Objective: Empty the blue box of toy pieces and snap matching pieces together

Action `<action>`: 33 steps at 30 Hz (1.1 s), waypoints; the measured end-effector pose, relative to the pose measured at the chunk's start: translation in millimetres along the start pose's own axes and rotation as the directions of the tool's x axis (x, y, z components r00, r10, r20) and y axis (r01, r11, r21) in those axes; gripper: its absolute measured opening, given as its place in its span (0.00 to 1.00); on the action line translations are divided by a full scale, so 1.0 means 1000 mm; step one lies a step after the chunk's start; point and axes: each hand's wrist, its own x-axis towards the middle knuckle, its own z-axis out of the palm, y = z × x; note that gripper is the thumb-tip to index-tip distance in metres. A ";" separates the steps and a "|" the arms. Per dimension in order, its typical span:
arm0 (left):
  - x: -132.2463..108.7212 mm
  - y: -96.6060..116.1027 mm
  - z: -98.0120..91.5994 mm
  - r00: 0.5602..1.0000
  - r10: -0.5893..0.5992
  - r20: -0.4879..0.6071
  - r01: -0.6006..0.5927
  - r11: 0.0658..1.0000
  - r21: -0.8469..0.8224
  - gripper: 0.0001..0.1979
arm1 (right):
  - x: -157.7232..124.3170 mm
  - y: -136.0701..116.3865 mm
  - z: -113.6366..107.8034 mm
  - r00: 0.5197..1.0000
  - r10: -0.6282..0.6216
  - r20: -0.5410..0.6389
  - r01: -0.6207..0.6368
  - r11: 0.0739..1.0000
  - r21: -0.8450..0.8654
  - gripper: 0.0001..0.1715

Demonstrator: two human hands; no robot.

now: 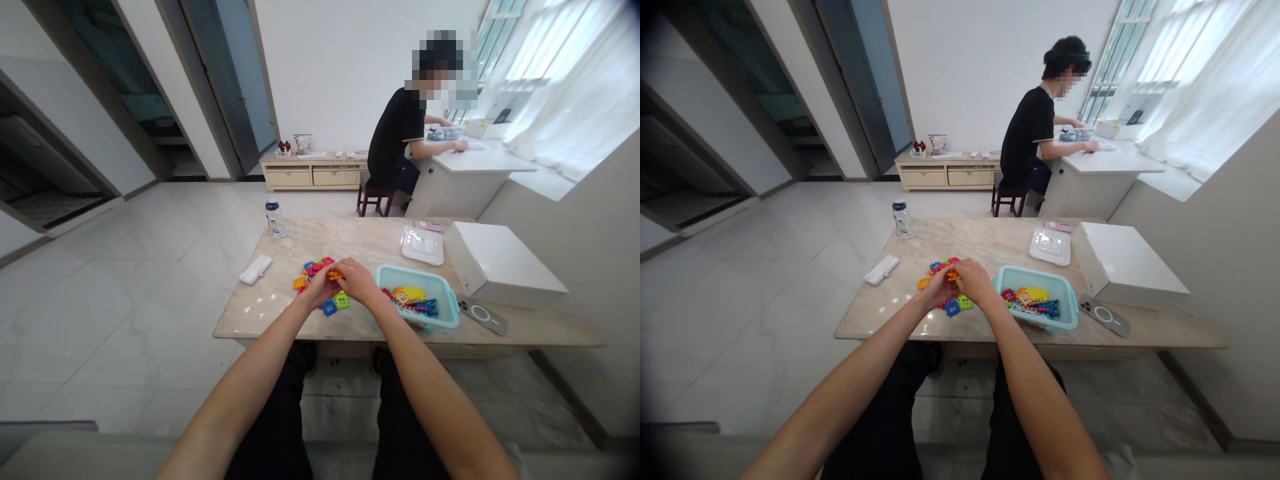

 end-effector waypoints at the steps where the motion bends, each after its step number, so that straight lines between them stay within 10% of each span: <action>1: 0.001 0.000 -0.001 1.000 0.015 -0.025 -0.015 1.000 0.002 0.12 | 0.000 -0.002 0.001 1.000 0.014 0.021 -0.014 1.000 -0.002 0.24; 15: 0.017 -0.015 -0.012 0.971 0.133 -0.200 -0.107 0.985 0.133 0.07 | -0.008 0.019 0.013 0.991 0.041 0.129 -0.048 0.997 0.053 0.23; 23: 0.018 -0.022 -0.014 0.971 0.192 -0.146 -0.150 0.955 0.258 0.07 | -0.016 0.029 0.019 0.996 0.024 0.082 -0.033 0.993 0.114 0.49; 33: 0.007 -0.018 -0.005 0.994 0.102 -0.026 -0.083 0.908 0.410 0.15 | -0.014 0.036 0.012 0.987 0.051 0.154 -0.076 0.984 0.162 0.27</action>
